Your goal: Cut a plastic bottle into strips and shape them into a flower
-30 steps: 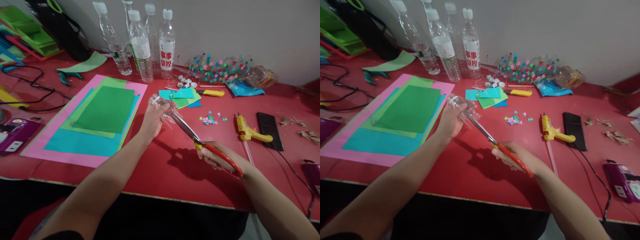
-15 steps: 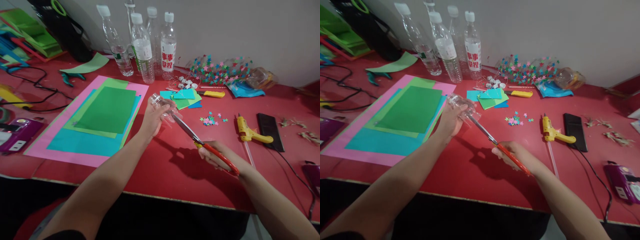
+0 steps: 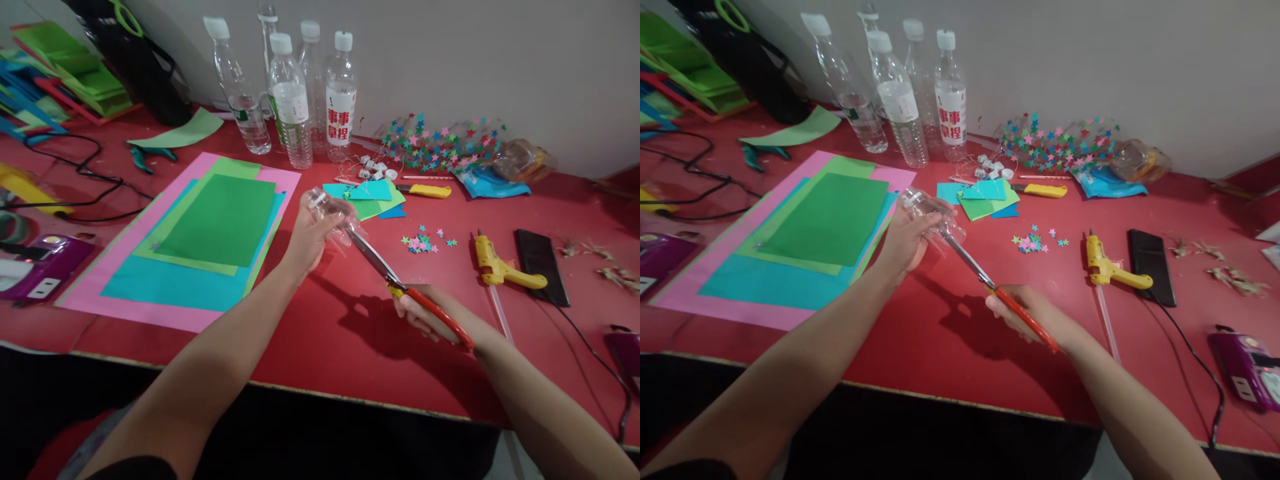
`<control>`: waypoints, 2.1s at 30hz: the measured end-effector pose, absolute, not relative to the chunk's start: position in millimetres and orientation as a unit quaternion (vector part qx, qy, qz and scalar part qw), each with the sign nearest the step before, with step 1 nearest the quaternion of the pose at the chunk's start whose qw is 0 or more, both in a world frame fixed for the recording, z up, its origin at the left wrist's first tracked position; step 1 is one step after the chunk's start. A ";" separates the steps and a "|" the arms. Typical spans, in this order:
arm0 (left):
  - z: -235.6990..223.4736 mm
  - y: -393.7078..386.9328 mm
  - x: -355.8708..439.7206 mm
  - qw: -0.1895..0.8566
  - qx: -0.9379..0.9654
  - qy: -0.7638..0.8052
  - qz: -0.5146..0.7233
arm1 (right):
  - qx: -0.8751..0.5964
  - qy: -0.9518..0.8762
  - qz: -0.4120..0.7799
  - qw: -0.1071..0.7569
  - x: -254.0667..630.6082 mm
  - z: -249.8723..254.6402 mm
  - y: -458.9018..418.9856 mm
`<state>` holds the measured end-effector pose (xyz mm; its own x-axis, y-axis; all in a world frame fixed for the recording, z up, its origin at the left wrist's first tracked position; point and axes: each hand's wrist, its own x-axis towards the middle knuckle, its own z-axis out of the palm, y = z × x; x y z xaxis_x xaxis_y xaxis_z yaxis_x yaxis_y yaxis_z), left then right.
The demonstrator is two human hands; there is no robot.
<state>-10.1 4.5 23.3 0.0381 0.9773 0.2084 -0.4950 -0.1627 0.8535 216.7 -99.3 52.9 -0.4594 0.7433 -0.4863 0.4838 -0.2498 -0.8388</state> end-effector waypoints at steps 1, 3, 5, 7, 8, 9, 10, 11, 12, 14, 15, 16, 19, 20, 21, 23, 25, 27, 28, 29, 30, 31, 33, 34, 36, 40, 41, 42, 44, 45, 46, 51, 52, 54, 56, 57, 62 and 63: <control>23.3 4.4 -9.8 0.582 0.426 0.285 0.632 | -0.509 -0.603 0.605 0.106 216.1 53.1 -99.5; 23.3 4.1 -9.4 0.582 0.425 0.287 0.631 | -0.508 -0.603 0.605 0.110 214.8 53.2 -99.5; 23.1 4.0 -9.3 0.580 0.424 0.288 0.633 | -0.517 -0.604 0.596 0.114 213.1 53.5 -99.3; 22.5 4.4 -9.4 0.578 0.425 0.288 0.635 | -0.538 -0.597 0.586 0.108 210.9 54.1 -99.0; 22.2 4.6 -9.5 0.577 0.426 0.286 0.636 | -0.548 -0.591 0.583 0.102 209.8 54.5 -99.0; 22.0 5.0 -9.6 0.576 0.428 0.284 0.636 | -0.558 -0.585 0.580 0.095 208.8 54.8 -99.0; 21.9 5.3 -9.8 0.575 0.429 0.283 0.637 | -0.567 -0.581 0.577 0.091 207.9 55.1 -99.1; 21.9 5.7 -10.0 0.573 0.430 0.281 0.638 | -0.572 -0.581 0.572 0.089 207.3 55.2 -99.3; 22.0 5.9 -10.2 0.572 0.431 0.281 0.639 | -0.573 -0.583 0.569 0.089 207.0 55.2 -99.6; 22.1 6.1 -10.5 0.569 0.431 0.281 0.641 | -0.569 -0.586 0.569 0.093 207.5 54.9 -100.1; 21.9 6.1 -10.5 0.567 0.432 0.281 0.642 | -0.562 -0.588 0.574 0.096 208.1 54.6 -100.4; 21.4 6.0 -10.4 0.566 0.433 0.281 0.642 | -0.553 -0.591 0.579 0.099 209.0 54.1 -100.6; 17.7 4.7 -8.4 0.570 0.447 0.273 0.633 | -0.525 -0.603 0.590 0.113 211.3 52.2 -101.4; 16.0 4.0 -7.3 0.574 0.454 0.268 0.626 | -0.518 -0.606 0.593 0.116 211.6 51.4 -101.6; 14.4 3.2 -6.1 0.578 0.458 0.264 0.622 | -0.515 -0.606 0.595 0.118 211.6 50.7 -101.8; 12.0 1.9 -4.0 0.583 0.461 0.260 0.616 | -0.516 -0.599 0.601 0.118 210.8 49.4 -102.1; 11.1 1.2 -2.8 0.583 0.460 0.262 0.616 | -0.520 -0.597 0.599 0.121 209.8 48.5 -102.2; 11.4 1.3 -2.6 0.581 0.459 0.264 0.618 | -0.517 -0.605 0.592 0.128 209.3 47.8 -102.1; 11.6 1.5 -2.8 0.580 0.459 0.263 0.620 | -0.516 -0.610 0.588 0.130 209.2 47.5 -102.1; 11.9 1.8 -3.0 0.580 0.458 0.261 0.621 | -0.517 -0.613 0.583 0.131 209.2 47.2 -102.1; 12.0 2.0 -3.4 0.580 0.458 0.258 0.622 | -0.522 -0.613 0.578 0.128 209.1 47.0 -102.0; 12.0 2.2 -3.7 0.580 0.457 0.256 0.624 | -0.530 -0.612 0.573 0.125 208.9 46.8 -102.0; 11.9 2.5 -4.2 0.579 0.456 0.257 0.624 | -0.552 -0.605 0.562 0.115 208.1 46.8 -102.0; 11.8 2.5 -4.4 0.579 0.456 0.260 0.624 | -0.561 -0.601 0.559 0.111 207.6 47.0 -101.9; 12.1 2.2 -4.6 0.579 0.455 0.265 0.622 | -0.567 -0.593 0.562 0.107 206.9 47.2 -101.7; 14.0 0.2 -3.7 0.582 0.462 0.264 0.615 | -0.532 -0.600 0.586 0.119 208.9 45.8 -101.1; 14.5 -0.7 -3.1 0.583 0.470 0.263 0.607 | -0.524 -0.603 0.588 0.123 209.5 45.3 -100.9; 14.8 -1.5 -2.5 0.584 0.480 0.263 0.599 | -0.521 -0.604 0.590 0.125 209.9 44.8 -100.6; 15.0 -3.2 -1.2 0.583 0.497 0.264 0.586 | -0.522 -0.600 0.594 0.125 209.6 44.7 -100.1; 14.8 -3.9 -0.6 0.580 0.501 0.264 0.585 | -0.523 -0.597 0.596 0.124 209.0 45.0 -99.9; 14.5 -4.4 -0.3 0.576 0.504 0.264 0.587 | -0.525 -0.594 0.596 0.123 208.1 45.4 -99.7; 12.9 -4.2 -0.2 0.567 0.507 0.271 0.590 | -0.535 -0.590 0.591 0.127 205.0 46.8 -101.1; 12.7 -3.8 -0.3 0.567 0.507 0.274 0.589 | -0.537 -0.588 0.592 0.124 204.8 46.9 -101.7; 12.6 -3.2 -0.4 0.562 0.510 0.276 0.589 | -0.546 -0.581 0.592 0.117 204.5 47.2 -102.8; 13.0 -3.1 -0.3 0.559 0.513 0.276 0.591 | -0.556 -0.575 0.589 0.115 204.2 47.7 -103.2; 13.3 -3.3 -0.2 0.558 0.512 0.277 0.592 | -0.558 -0.574 0.588 0.116 204.2 47.7 -103.2; 15.9 -5.6 0.0 0.555 0.525 0.272 0.585 | -0.546 -0.586 0.586 0.125 207.0 44.3 -101.2; 16.0 -6.0 0.0 0.553 0.533 0.270 0.581 | -0.545 -0.589 0.583 0.127 207.8 43.2 -101.0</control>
<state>0.0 -6.0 16.0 0.1798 0.9299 0.3210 -0.3535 -0.2434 0.9032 207.8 -101.0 43.2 -0.3737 0.7896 -0.4867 0.4935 -0.2750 -0.8251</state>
